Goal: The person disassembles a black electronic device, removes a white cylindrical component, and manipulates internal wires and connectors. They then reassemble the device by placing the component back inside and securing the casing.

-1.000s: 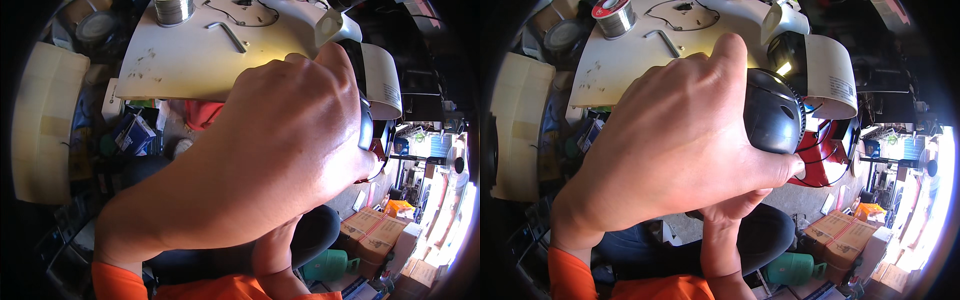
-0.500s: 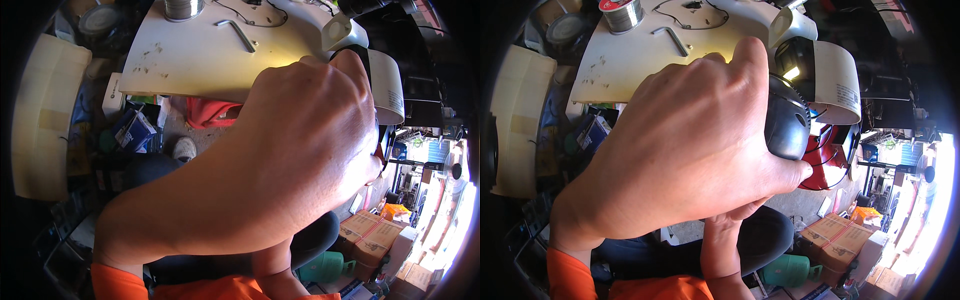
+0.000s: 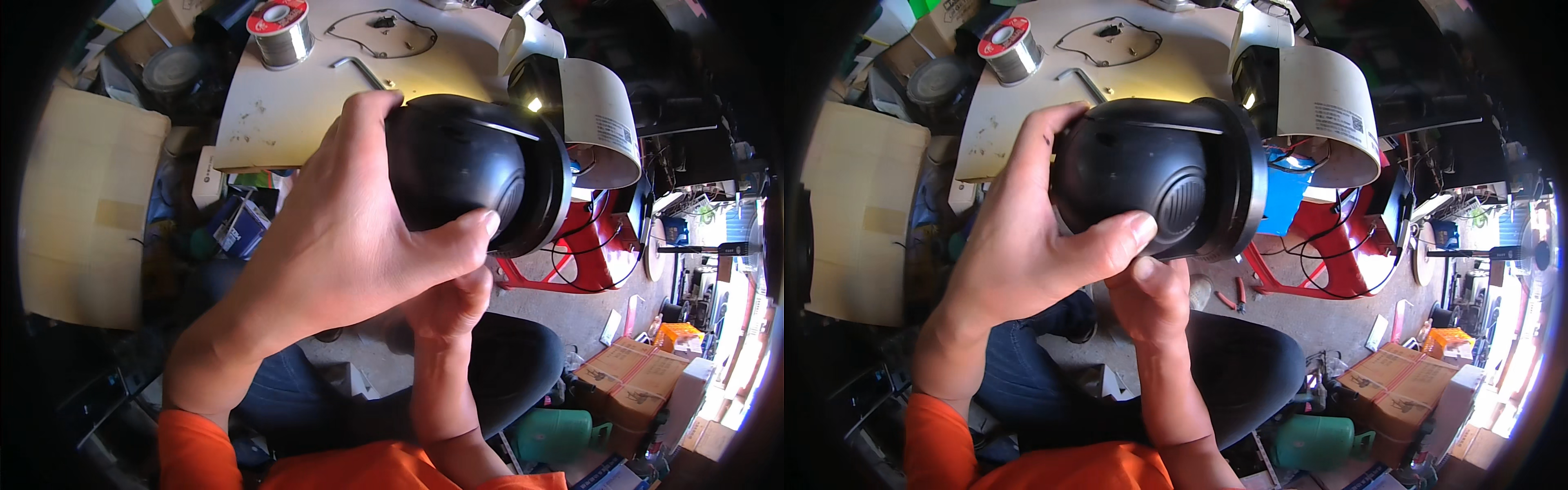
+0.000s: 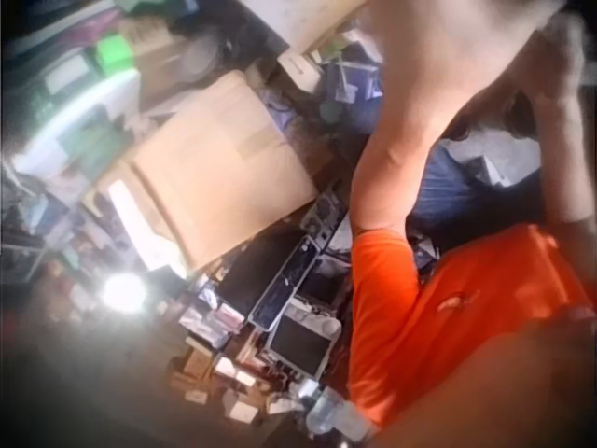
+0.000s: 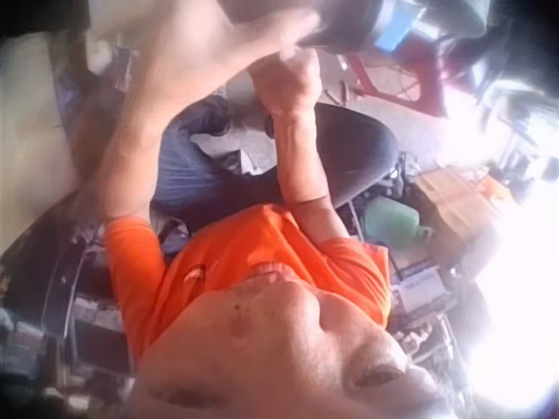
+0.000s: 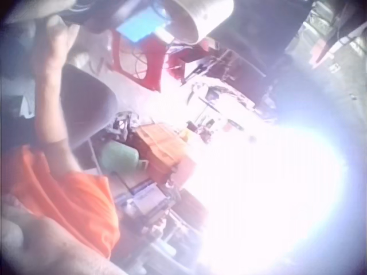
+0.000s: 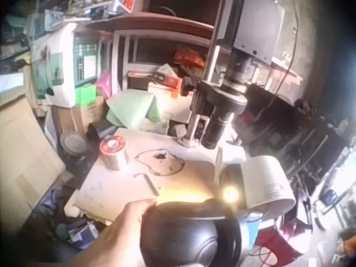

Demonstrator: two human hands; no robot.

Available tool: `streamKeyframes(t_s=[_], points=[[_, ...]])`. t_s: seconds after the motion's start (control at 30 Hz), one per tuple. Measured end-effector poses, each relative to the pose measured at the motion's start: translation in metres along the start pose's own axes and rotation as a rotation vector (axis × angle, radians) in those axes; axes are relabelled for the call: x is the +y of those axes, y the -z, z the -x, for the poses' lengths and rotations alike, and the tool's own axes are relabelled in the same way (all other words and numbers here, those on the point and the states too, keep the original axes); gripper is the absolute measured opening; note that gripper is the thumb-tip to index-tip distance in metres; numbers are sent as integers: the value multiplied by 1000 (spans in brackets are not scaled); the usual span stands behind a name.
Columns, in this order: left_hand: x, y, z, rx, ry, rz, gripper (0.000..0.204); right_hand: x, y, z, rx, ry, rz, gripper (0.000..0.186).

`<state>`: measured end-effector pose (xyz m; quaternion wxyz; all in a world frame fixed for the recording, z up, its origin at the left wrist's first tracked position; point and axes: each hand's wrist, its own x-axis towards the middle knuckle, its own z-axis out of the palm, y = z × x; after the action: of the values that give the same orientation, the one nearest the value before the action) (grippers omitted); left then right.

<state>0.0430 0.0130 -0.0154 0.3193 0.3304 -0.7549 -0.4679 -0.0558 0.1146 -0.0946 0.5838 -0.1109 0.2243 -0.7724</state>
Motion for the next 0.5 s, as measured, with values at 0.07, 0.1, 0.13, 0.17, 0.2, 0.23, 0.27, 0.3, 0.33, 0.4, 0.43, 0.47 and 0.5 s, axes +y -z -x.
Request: streamKeyframes(t_s=[0.07, 0.1, 0.13, 0.17, 0.2, 0.23, 0.27, 0.3, 0.33, 0.4, 0.43, 0.47, 0.5], points=[[-5, -6, 0, 29, -30, -16, 83, 6, 1, -1, 83, 87, 94, 58], [-7, -9, -1, 41, -28, -19, 88, 9, 0, -1, 111, 135, 125, 51], [-9, -12, -2, 54, -28, -22, 92, 8, -1, -3, 118, 131, 163, 51], [-8, -13, -6, 53, -5, 15, 93, 8, 3, -7, 110, 152, 189, 51], [-9, -15, -8, 45, 24, 56, 94, 5, -3, -8, 141, 164, 196, 53], [-14, -17, -10, 28, 69, 136, 94, 4, -9, -8, 169, 168, 202, 55], [-18, -17, -12, 53, 72, 97, 90, 4, -16, -9, 194, 173, 202, 57], [-18, -19, -13, 54, 72, 133, 88, 4, -7, -10, 142, 170, 211, 61], [-18, -19, -15, 56, 73, 170, 87, 5, -1, -9, 107, 175, 169, 66], [-17, -18, -17, 39, 80, 238, 85, 6, 6, -10, 41, 142, 110, 76], [-18, -19, -17, 48, 70, 213, 84, 6, 9, -10, 65, 144, 134, 75], [-19, -19, -16, 57, 60, 188, 84, 5, 9, -10, 89, 145, 158, 75], [-19, -20, -18, 64, 28, 193, 82, 3, 8, -11, 70, 130, 164, 70]])
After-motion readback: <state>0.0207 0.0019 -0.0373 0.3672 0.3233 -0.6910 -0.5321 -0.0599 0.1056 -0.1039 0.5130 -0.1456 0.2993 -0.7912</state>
